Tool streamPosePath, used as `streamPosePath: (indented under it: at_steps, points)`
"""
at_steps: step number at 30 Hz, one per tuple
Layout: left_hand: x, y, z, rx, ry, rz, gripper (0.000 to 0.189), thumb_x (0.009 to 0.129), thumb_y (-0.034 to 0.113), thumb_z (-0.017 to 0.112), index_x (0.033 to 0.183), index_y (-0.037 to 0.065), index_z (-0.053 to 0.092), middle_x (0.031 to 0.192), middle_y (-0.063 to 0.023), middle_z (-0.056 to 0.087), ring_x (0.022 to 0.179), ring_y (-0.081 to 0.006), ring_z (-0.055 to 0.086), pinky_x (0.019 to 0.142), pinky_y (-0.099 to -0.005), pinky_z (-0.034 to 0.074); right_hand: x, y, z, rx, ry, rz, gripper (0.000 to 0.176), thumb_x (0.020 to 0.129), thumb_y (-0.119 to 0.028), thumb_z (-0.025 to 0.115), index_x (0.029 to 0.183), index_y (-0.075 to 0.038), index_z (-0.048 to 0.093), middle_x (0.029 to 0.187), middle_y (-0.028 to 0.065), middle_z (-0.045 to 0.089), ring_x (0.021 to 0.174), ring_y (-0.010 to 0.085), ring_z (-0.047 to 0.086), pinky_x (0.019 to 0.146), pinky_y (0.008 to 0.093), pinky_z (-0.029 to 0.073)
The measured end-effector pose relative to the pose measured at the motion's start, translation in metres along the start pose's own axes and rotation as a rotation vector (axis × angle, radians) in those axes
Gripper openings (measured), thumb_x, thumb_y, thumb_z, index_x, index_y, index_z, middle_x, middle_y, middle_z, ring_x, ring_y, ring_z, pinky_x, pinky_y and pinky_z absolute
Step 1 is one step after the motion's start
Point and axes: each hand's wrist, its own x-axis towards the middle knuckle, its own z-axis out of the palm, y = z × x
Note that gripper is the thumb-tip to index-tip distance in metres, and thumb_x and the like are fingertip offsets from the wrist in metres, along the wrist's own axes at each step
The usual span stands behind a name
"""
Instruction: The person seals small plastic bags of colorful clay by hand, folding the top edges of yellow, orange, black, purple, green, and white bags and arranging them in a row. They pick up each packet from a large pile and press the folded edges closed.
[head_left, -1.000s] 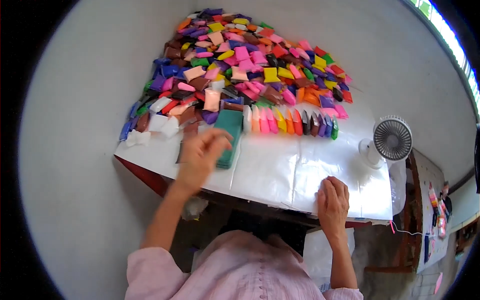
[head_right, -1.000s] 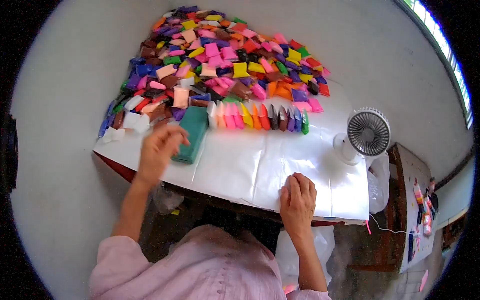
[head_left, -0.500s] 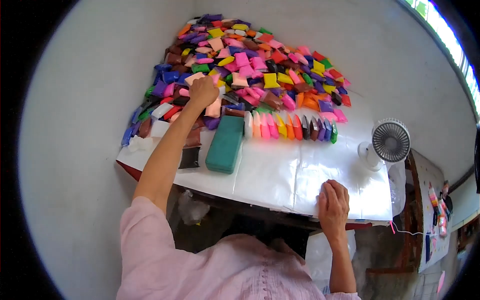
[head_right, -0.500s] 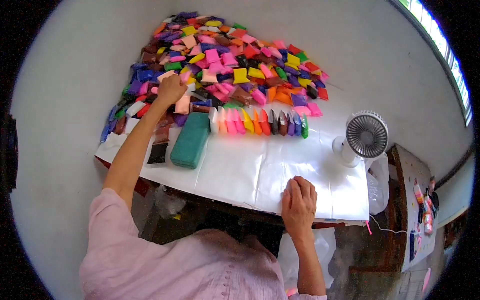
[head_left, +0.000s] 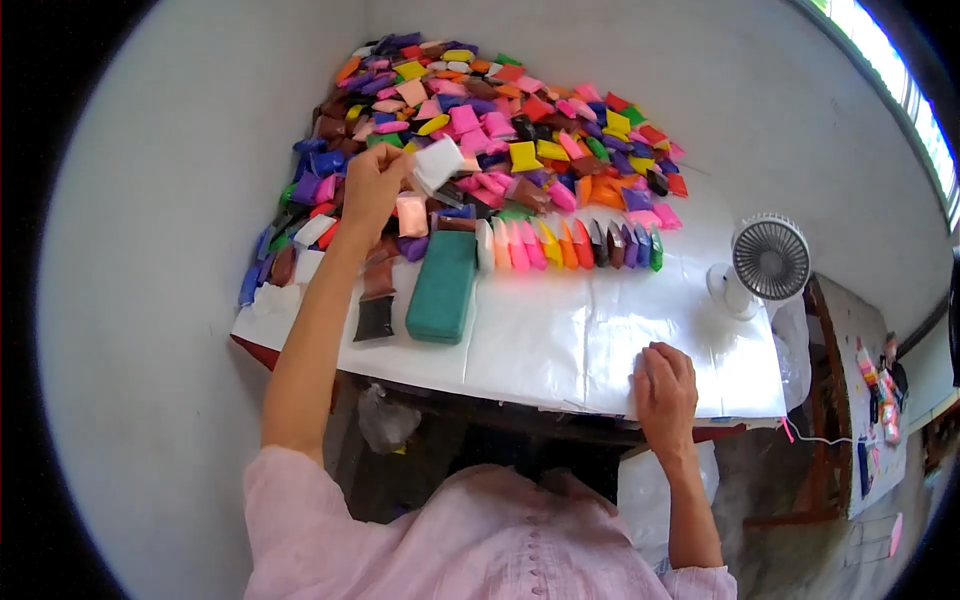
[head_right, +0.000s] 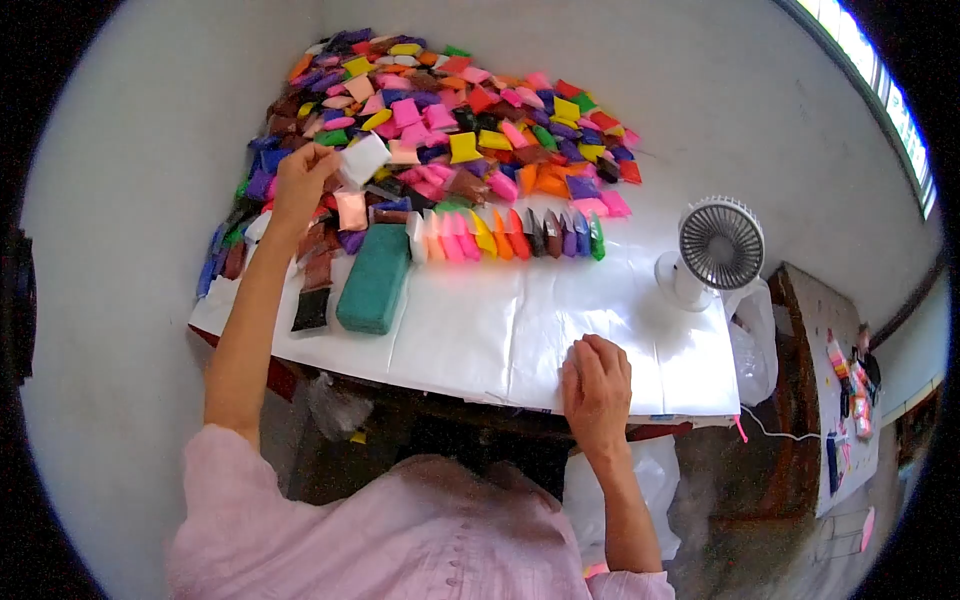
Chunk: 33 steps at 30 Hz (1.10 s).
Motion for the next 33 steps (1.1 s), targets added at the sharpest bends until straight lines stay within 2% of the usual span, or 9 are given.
streamPosePath:
  at_steps: [3, 8, 10, 12, 13, 17, 21, 27, 33]
  points:
    - [-0.061, 0.045, 0.025, -0.07, -0.147, 0.025, 0.009, 0.089, 0.012, 0.061, 0.086, 0.004, 0.062, 0.076, 0.004, 0.055, 0.068, -0.0052, 0.048, 0.064, -0.0199, 0.039, 0.01, -0.012, -0.013, 0.28, 0.102, 0.117, 0.021, 0.087, -0.004, 0.061, 0.106, 0.004, 0.061, 0.104, 0.018, 0.062, 0.087, 0.0277, 0.064, 0.071, 0.0329, 0.052]
    - [-0.159, 0.06, 0.083, -0.214, -0.391, 0.031, 0.007, 0.089, 0.007, 0.064, 0.089, 0.001, 0.061, 0.081, 0.0026, 0.057, 0.074, -0.0045, 0.048, 0.067, -0.0188, 0.04, 0.036, -0.05, -0.038, 0.851, -0.045, 0.358, 0.027, 0.088, -0.015, 0.066, 0.109, 0.001, 0.063, 0.104, 0.0104, 0.063, 0.09, 0.0166, 0.062, 0.074, 0.0268, 0.05]
    - [-0.19, 0.066, 0.105, -0.323, -0.436, -0.042, 0.005, 0.09, 0.005, 0.063, 0.092, 0.0, 0.061, 0.091, -0.0003, 0.06, 0.076, -0.006, 0.048, 0.071, -0.0196, 0.041, 0.036, -0.047, -0.033, 0.905, -0.106, 0.359, 0.03, 0.086, -0.017, 0.069, 0.11, 0.001, 0.064, 0.104, 0.0097, 0.063, 0.091, 0.0152, 0.06, 0.075, 0.0264, 0.049]
    - [-0.211, 0.064, 0.121, -0.438, -0.463, -0.072, 0.006, 0.091, 0.006, 0.062, 0.094, 0.001, 0.061, 0.094, -0.0016, 0.06, 0.079, -0.0068, 0.05, 0.073, -0.0206, 0.042, 0.025, -0.043, -0.03, 1.07, -0.159, 0.503, 0.027, 0.085, -0.016, 0.071, 0.105, 0.001, 0.066, 0.089, 0.0024, 0.064, 0.081, 0.0077, 0.058, 0.071, 0.0241, 0.049]
    - [-0.221, 0.065, 0.127, -0.489, -0.428, -0.118, 0.009, 0.092, 0.009, 0.062, 0.095, 0.001, 0.061, 0.086, 0.0, 0.06, 0.079, -0.0065, 0.052, 0.074, -0.0213, 0.043, 0.019, -0.043, -0.028, 1.139, -0.097, 0.513, 0.024, 0.085, -0.016, 0.072, 0.102, 0.001, 0.066, 0.086, 0.001, 0.064, 0.076, 0.0061, 0.056, 0.068, 0.0224, 0.047]
    - [-0.244, 0.068, 0.143, -0.686, -0.455, -0.326, 0.016, 0.092, 0.009, 0.062, 0.104, -0.002, 0.06, 0.089, -0.0004, 0.06, 0.081, -0.0063, 0.053, 0.074, -0.0217, 0.045, 0.0, -0.048, -0.036, 1.305, 0.003, 0.61, 0.016, 0.084, -0.014, 0.073, 0.09, -0.001, 0.066, 0.08, -0.0019, 0.061, 0.067, 0.0027, 0.049, 0.058, 0.0182, 0.04]
    - [-0.263, 0.062, 0.151, -0.741, -0.548, -0.389, 0.017, 0.09, 0.009, 0.066, 0.103, -0.002, 0.063, 0.091, 0.0002, 0.064, 0.083, -0.0063, 0.057, 0.076, -0.022, 0.047, -0.022, -0.046, -0.027, 1.09, 0.138, 0.525, 0.017, 0.085, -0.014, 0.073, 0.081, -0.002, 0.061, 0.072, -0.0058, 0.053, 0.063, 0.0005, 0.044, 0.054, 0.0173, 0.034]
    - [-0.271, 0.063, 0.148, -0.661, -0.553, -0.347, 0.013, 0.091, 0.01, 0.066, 0.097, -0.002, 0.063, 0.085, 0.0012, 0.06, 0.077, -0.0045, 0.053, 0.067, -0.0197, 0.044, -0.021, -0.057, -0.038, 1.111, 0.062, 0.639, 0.018, 0.084, -0.012, 0.071, 0.075, -0.002, 0.059, 0.066, -0.0064, 0.049, 0.06, 0.0002, 0.04, 0.051, 0.0183, 0.031]
    - [-0.282, 0.064, 0.153, -0.68, -0.531, -0.387, 0.013, 0.09, 0.01, 0.066, 0.096, -0.001, 0.063, 0.082, 0.0022, 0.06, 0.074, -0.0034, 0.052, 0.065, -0.0187, 0.042, -0.03, -0.046, -0.033, 0.898, 0.124, 0.51, 0.022, 0.084, -0.015, 0.071, 0.072, -0.001, 0.059, 0.066, -0.0048, 0.049, 0.06, 0.0027, 0.04, 0.052, 0.0203, 0.029]
